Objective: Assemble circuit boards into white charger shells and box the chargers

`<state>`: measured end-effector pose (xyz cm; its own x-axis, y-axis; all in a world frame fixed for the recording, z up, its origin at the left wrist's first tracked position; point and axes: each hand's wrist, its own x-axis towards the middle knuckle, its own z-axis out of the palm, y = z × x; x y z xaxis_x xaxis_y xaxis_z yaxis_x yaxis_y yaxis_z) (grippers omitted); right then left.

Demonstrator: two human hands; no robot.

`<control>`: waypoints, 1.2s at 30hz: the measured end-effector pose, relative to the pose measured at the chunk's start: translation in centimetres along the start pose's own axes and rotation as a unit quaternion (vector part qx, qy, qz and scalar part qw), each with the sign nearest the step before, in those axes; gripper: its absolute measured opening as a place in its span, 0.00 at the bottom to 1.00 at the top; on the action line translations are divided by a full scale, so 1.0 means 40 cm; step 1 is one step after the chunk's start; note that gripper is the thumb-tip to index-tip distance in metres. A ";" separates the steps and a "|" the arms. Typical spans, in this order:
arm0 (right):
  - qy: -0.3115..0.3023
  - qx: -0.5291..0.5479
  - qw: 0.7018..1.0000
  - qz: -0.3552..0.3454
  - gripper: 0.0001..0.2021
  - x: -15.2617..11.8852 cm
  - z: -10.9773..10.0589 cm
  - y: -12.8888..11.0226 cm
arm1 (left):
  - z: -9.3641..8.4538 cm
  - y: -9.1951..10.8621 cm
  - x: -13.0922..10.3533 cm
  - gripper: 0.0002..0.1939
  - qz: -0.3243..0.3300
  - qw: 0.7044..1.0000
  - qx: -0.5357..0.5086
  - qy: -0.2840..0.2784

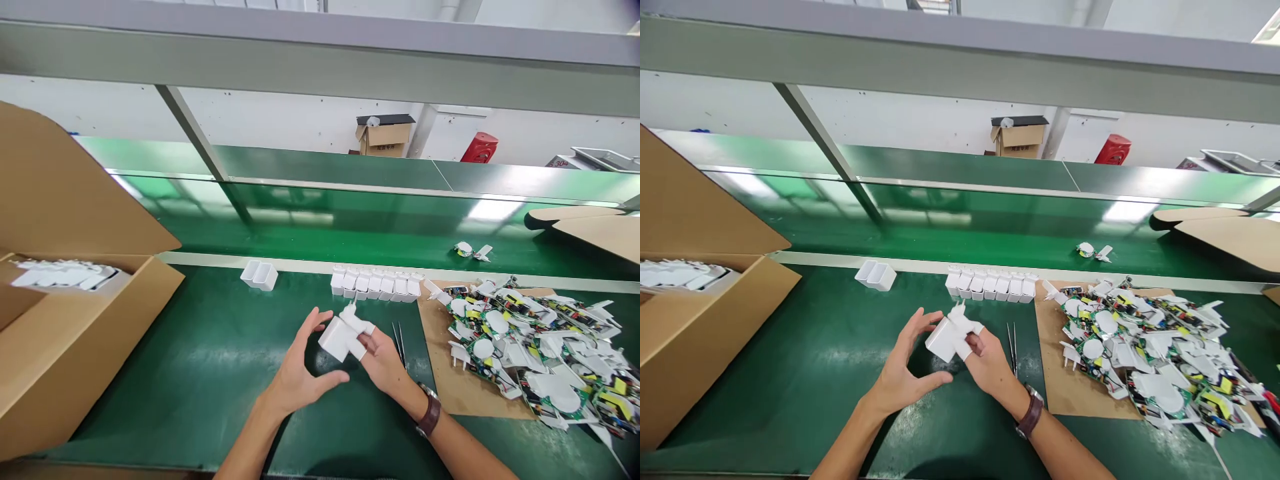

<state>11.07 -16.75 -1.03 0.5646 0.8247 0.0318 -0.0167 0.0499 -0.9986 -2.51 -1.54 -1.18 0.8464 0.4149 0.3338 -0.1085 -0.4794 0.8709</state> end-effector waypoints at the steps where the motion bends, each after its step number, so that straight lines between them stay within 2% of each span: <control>1: -0.003 0.077 0.996 0.050 0.17 0.000 0.005 -0.004 | 0.008 0.002 -0.001 0.54 0.022 1.000 0.013 0.009; 3: -0.023 0.185 0.975 0.119 0.22 -0.002 0.015 -0.014 | 0.021 0.006 -0.002 0.48 0.065 0.997 0.027 0.027; 6: -0.048 0.253 0.954 0.151 0.26 -0.005 0.026 -0.030 | 0.029 0.008 -0.002 0.48 0.093 0.995 0.024 0.037; 13: -0.055 0.227 0.961 0.149 0.27 -0.004 0.033 -0.043 | 0.023 0.013 -0.001 0.49 0.107 0.992 0.043 0.046; 24: -0.062 0.225 0.961 0.147 0.24 -0.004 0.027 -0.032 | 0.022 0.015 0.000 0.47 0.095 0.994 0.054 0.029; 27: -0.029 0.143 0.983 0.108 0.22 -0.005 0.021 -0.016 | 0.021 0.017 0.002 0.47 0.078 0.994 0.076 0.021; 30: 0.037 -0.023 0.999 0.003 0.17 -0.012 0.012 -0.005 | 0.021 0.014 0.006 0.49 0.045 0.992 0.121 0.005; 33: 0.061 -0.208 0.970 -0.108 0.14 -0.020 0.004 -0.002 | 0.025 0.002 0.007 0.44 0.035 0.990 0.137 -0.010; 36: 0.066 -0.295 0.944 -0.129 0.17 -0.022 0.003 0.005 | 0.030 -0.010 0.001 0.40 0.005 0.994 0.105 -0.013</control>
<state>10.47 -17.41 -1.24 0.5853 0.7493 0.3097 0.5761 -0.1155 -0.8092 -1.80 -2.25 -1.96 0.8590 0.3906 0.3311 -0.0083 -0.6359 0.7718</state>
